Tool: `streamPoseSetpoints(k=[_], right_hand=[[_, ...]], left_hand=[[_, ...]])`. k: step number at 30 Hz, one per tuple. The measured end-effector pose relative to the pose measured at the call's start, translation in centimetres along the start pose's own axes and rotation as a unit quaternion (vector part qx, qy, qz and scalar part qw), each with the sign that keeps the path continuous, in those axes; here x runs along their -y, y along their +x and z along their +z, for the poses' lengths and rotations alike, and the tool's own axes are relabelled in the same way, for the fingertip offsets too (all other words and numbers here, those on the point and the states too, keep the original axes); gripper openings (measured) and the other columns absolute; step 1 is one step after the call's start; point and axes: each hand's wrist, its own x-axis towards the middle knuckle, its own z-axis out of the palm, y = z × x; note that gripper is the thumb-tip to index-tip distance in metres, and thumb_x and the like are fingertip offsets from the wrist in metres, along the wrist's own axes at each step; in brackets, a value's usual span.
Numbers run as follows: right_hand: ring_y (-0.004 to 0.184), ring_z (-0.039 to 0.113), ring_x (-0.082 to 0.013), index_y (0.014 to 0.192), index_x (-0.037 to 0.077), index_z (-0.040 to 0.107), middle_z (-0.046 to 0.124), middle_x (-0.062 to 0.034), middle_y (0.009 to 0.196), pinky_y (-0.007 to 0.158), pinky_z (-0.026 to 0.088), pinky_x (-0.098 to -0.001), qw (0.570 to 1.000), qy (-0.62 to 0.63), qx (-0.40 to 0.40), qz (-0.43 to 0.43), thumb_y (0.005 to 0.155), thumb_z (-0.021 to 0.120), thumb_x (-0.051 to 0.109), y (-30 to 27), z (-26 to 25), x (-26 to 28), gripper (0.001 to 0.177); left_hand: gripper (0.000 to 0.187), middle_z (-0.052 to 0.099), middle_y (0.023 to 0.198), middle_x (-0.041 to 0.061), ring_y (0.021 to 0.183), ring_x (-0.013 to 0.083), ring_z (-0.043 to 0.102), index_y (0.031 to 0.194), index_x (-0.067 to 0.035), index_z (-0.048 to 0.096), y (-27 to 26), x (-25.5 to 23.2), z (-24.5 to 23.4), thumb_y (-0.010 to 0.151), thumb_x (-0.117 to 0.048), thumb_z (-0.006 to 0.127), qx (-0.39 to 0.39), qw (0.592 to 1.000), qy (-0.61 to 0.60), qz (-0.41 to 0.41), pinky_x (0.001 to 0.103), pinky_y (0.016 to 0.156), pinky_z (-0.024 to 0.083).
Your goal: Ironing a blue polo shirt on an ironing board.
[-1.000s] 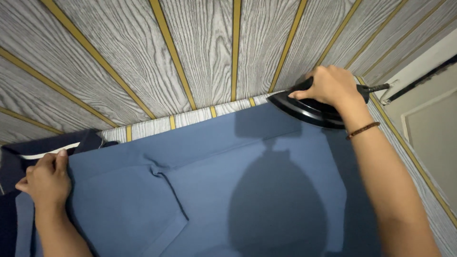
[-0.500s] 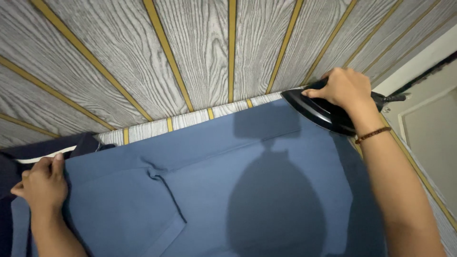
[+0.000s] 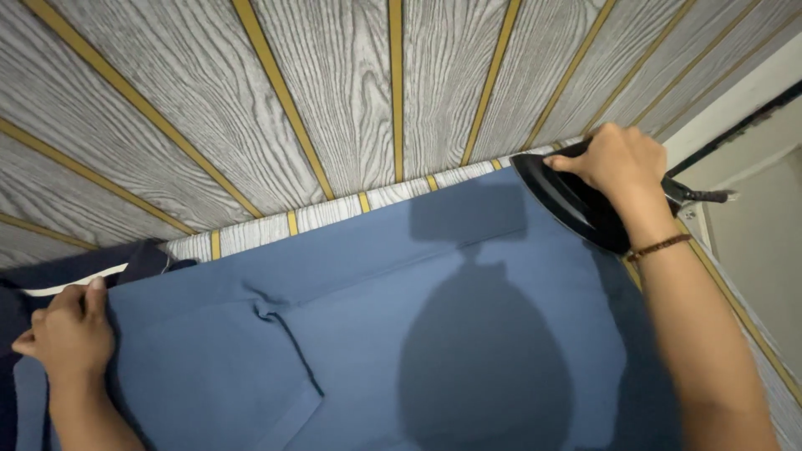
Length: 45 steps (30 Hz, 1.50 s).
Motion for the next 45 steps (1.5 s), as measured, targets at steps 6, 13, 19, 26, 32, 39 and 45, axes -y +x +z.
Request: streamPoseSetpoints(k=[6,13,19,26,32,39,45], right_hand=[[0.087,0.074,-0.0398,0.096,0.004,0.081,0.077,-0.0228,0.093,0.071,0.057,-0.048,1.0,0.0,-0.006,0.022,0.071,0.083,0.073,0.2,0.1,-0.2,0.074],[0.087,0.075,-0.0401,0.095,0.004,0.081,0.077,-0.0228,0.092,0.071,0.058,-0.049,0.999,-0.003,0.018,0.044,0.071,0.082,0.074,0.0,-0.4,-0.6,0.074],[0.087,0.074,-0.0404,0.093,0.0,0.08,0.076,-0.0242,0.091,0.071,0.057,-0.0479,0.999,-0.008,-0.026,0.027,0.071,0.083,0.075,0.6,0.7,-1.9,0.079],[0.089,0.074,-0.0395,0.094,0.002,0.081,0.077,-0.0226,0.093,0.074,0.058,-0.0488,0.998,0.005,0.019,0.06,0.071,0.082,0.075,0.5,0.1,-2.1,0.077],[0.09,0.075,-0.0401,0.097,0.002,0.08,0.077,-0.0236,0.094,0.074,0.058,-0.0489,0.999,0.018,-0.005,0.049,0.071,0.082,0.073,0.5,0.1,-3.6,0.075],[0.068,0.073,-0.0351,0.085,-0.004,0.078,0.073,-0.0216,0.074,0.066,0.057,-0.0429,0.987,0.14,-0.064,0.046,0.082,0.083,0.07,-0.5,-1.6,-8.2,0.074],[0.058,0.058,-0.0181,0.082,-0.004,0.074,0.061,-0.0086,0.063,0.055,0.045,-0.0359,0.928,0.332,-0.162,0.039,0.092,0.087,0.05,-1.0,-1.1,-10.4,0.056]], left_hand=[[0.039,0.072,0.095,0.014,0.109,0.0358,0.06,0.103,-0.009,0.072,0.2,-0.5,-0.5,0.114,-0.042,0.052,-0.001,1.0,-0.013,-0.005,0.062,0.114,0.025],[0.039,0.074,0.102,0.012,0.108,0.0369,0.061,0.108,-0.013,0.073,0.1,0.5,0.2,0.111,-0.042,0.047,-0.02,1.0,-0.008,0.016,0.061,0.111,0.029],[0.041,0.074,0.108,0.012,0.102,0.0361,0.063,0.107,-0.011,0.071,-0.1,1.0,0.3,0.113,-0.042,0.044,0.0,1.0,-0.018,0.012,0.055,0.099,0.037],[0.042,0.075,0.106,0.011,0.102,0.0373,0.064,0.105,-0.012,0.073,0.2,0.5,-0.1,0.113,-0.042,0.044,-0.023,0.999,0.019,0.028,0.061,0.1,0.036],[0.043,0.075,0.103,0.012,0.099,0.0363,0.065,0.107,-0.012,0.072,0.1,0.2,-0.3,0.113,-0.043,0.044,-0.013,1.0,0.02,0.017,0.056,0.101,0.037],[0.042,0.073,0.099,0.021,0.1,0.0431,0.067,0.112,-0.007,0.073,0.4,0.0,-0.5,0.111,-0.042,0.049,-0.011,1.0,-0.018,0.003,0.055,0.091,0.049],[0.042,0.071,0.093,0.024,0.085,0.0392,0.07,0.105,0.004,0.068,0.7,-0.1,-0.6,0.114,-0.032,0.049,0.027,0.992,-0.123,-0.011,0.044,0.079,0.052]])
